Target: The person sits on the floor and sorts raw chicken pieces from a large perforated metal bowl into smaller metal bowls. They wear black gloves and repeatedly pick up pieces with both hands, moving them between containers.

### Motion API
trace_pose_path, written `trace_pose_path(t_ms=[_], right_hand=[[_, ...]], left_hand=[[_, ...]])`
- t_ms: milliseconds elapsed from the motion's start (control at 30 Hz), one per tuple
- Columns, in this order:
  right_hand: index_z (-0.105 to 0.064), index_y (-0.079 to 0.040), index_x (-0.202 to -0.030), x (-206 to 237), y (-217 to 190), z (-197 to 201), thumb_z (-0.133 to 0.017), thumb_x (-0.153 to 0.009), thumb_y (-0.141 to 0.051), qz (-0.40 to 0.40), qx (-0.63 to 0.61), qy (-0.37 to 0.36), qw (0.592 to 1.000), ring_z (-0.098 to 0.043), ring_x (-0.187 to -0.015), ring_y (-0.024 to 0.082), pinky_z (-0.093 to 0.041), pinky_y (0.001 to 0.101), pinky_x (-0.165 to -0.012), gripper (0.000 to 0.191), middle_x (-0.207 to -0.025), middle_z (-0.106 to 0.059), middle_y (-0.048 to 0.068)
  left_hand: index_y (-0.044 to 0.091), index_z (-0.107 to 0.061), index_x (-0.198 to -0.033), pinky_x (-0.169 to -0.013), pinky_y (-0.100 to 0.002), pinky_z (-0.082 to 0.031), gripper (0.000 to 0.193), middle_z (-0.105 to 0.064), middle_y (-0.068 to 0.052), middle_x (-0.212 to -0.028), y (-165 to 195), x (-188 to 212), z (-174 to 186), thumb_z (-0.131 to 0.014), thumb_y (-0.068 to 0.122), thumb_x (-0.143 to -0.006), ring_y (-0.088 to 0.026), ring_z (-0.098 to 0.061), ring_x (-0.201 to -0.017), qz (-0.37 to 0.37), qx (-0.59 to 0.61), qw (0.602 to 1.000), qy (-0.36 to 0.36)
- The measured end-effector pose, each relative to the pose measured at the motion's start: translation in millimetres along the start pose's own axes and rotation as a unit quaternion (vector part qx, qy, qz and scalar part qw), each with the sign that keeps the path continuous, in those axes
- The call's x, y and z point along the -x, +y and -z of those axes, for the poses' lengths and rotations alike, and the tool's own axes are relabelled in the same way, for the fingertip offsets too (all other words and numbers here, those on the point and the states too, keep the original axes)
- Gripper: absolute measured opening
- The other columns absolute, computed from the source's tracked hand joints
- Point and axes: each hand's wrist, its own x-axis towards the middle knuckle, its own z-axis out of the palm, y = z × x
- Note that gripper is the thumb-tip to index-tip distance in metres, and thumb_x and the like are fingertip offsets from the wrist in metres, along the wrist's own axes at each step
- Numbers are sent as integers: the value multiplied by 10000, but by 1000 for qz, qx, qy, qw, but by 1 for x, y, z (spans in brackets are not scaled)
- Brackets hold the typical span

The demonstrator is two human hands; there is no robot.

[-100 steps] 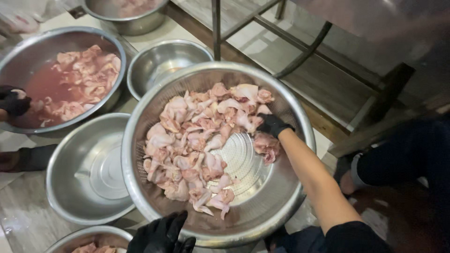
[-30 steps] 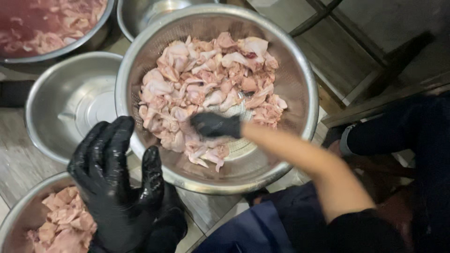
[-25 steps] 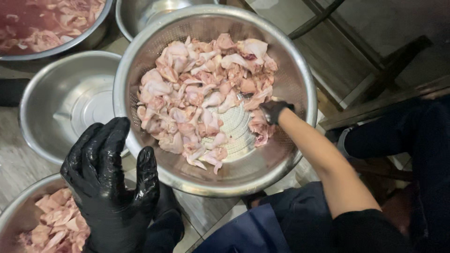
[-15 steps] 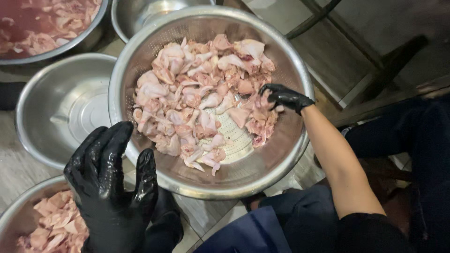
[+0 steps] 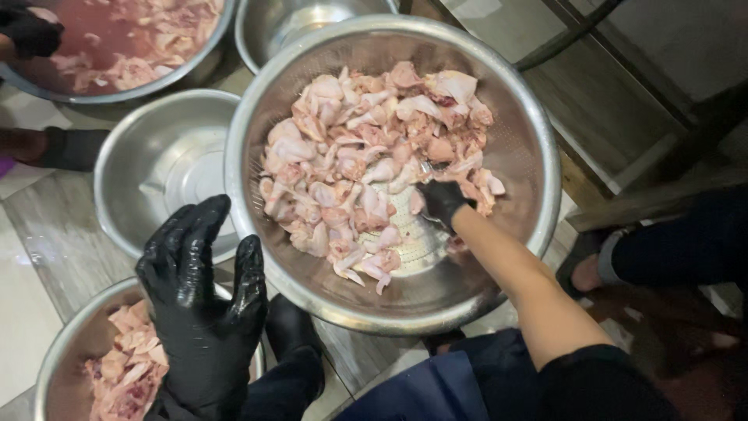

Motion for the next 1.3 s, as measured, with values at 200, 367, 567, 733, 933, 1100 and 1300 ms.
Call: trace_pose_path(t_ms=[200, 367, 567, 733, 933, 1100, 1300], right_hand=[[-750, -133, -1157, -1, 6, 12, -609, -957, -340, -15, -93, -30, 995, -703, -927, 270, -537, 382, -817, 321, -1023, -765, 145], [-712, -62, -1224, -19, 20, 35, -688, -934, -291, 4, -495, -86, 865, -659, -960, 193, -530, 366, -831, 370, -1077, -733, 39], [-686, -87, -1324, -23, 35, 52, -609, -979, -309, -23, -429, -75, 900, -618, -1096, 156, -480, 337, -968, 418, -1221, -700, -1], [-685, -99, -1333, -12, 20, 66, -610, -967, -325, -78, -312, -110, 941, -597, -1149, 166, -463, 351, -1000, 436, -1269, -678, 6], [-684, -113, -1343, -10, -32, 73, -612, -953, -343, -127, -287, -156, 936, -571, -1212, 179, -442, 368, -1038, 459, -1326, -651, 15], [-683, -125, -1352, -11, -64, 75, -613, -941, -359, -140, -278, -181, 933, -549, -1264, 189, -424, 383, -1070, 478, -1374, -629, 22], [-682, -139, -1362, -6, -72, 82, -615, -926, -377, -143, -270, -196, 932, -523, -1327, 201, -403, 400, -1109, 501, -1431, -602, 30]], left_hand=[[59, -595, -1429, -1161, -466, -385, 506, -594, -164, -1398, -7, 3, 5, -755, 65, -949, -354, -533, -1363, 13, -6, 1000, 15], [68, -600, -1402, -1156, -462, -392, 471, -617, -122, -1398, -5, -3, 8, -748, 70, -955, -347, -539, -1365, 5, 4, 1000, 21], [61, -648, -1369, -1113, -402, -489, 339, -665, -120, -1295, -30, 5, 31, -699, 50, -1034, -276, -625, -1239, 43, 74, 996, 29], [12, -655, -1340, -1119, -318, -512, 224, -713, -120, -1294, -164, 72, 65, -579, 76, -1140, -166, -656, -1223, 174, 223, 949, 138], [88, -742, -1223, -828, -388, -539, 275, -742, -162, -1112, -325, 236, 14, -581, 200, -1031, -305, -703, -959, 428, -40, 896, 115], [99, -676, -1293, -856, -492, -537, 562, -665, -273, -1228, -373, 294, -25, -766, 328, -788, -416, -670, -1017, 302, -305, 902, 43], [184, -656, -1305, -888, -487, -540, 464, -693, -163, -1273, -421, 212, -78, -622, 482, -951, -356, -677, -1117, 479, -271, 821, -152]])
